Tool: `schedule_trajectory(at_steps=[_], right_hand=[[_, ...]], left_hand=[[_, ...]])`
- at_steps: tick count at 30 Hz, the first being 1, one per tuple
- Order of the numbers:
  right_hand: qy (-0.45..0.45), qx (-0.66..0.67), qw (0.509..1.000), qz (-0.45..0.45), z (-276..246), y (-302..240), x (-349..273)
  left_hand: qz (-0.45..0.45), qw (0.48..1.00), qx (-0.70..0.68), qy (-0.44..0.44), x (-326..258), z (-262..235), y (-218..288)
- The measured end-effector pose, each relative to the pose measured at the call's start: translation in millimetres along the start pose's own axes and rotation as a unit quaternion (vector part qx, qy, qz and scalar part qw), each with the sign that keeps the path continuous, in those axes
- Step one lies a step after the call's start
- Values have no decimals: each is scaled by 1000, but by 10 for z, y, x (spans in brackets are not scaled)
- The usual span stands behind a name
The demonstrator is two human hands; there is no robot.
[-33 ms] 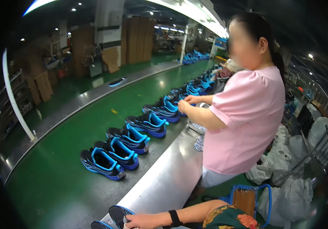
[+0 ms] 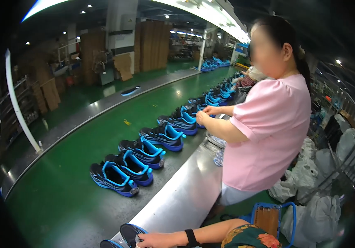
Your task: Cleaning and inspecting finished shoes on a factory assembly line using a cloth.
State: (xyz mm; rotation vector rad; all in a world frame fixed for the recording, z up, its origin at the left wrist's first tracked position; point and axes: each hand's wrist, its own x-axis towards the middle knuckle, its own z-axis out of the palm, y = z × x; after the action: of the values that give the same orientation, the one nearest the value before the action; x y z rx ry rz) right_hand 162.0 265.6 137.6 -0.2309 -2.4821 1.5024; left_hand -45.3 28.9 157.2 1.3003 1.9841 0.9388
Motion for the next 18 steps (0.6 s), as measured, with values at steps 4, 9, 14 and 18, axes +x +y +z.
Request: schedule_trajectory(at_steps=[4, 9, 14, 18], right_hand=[[-12, 23, 999, 19, 0, 71, 15], [13, 14, 1000, 3, -31, 88, 27], [36, 27, 999, 1, 134, 50, -16], [17, -28, 998, -49, 202, 141, 103]], left_hand=[[26, 1000, -2, 0, 4, 32, -96], [42, 999, -17, -2, 57, 18, 169], [18, 999, -27, 14, -102, -5, 236], [163, 984, 73, 20, -157, -62, -477]])
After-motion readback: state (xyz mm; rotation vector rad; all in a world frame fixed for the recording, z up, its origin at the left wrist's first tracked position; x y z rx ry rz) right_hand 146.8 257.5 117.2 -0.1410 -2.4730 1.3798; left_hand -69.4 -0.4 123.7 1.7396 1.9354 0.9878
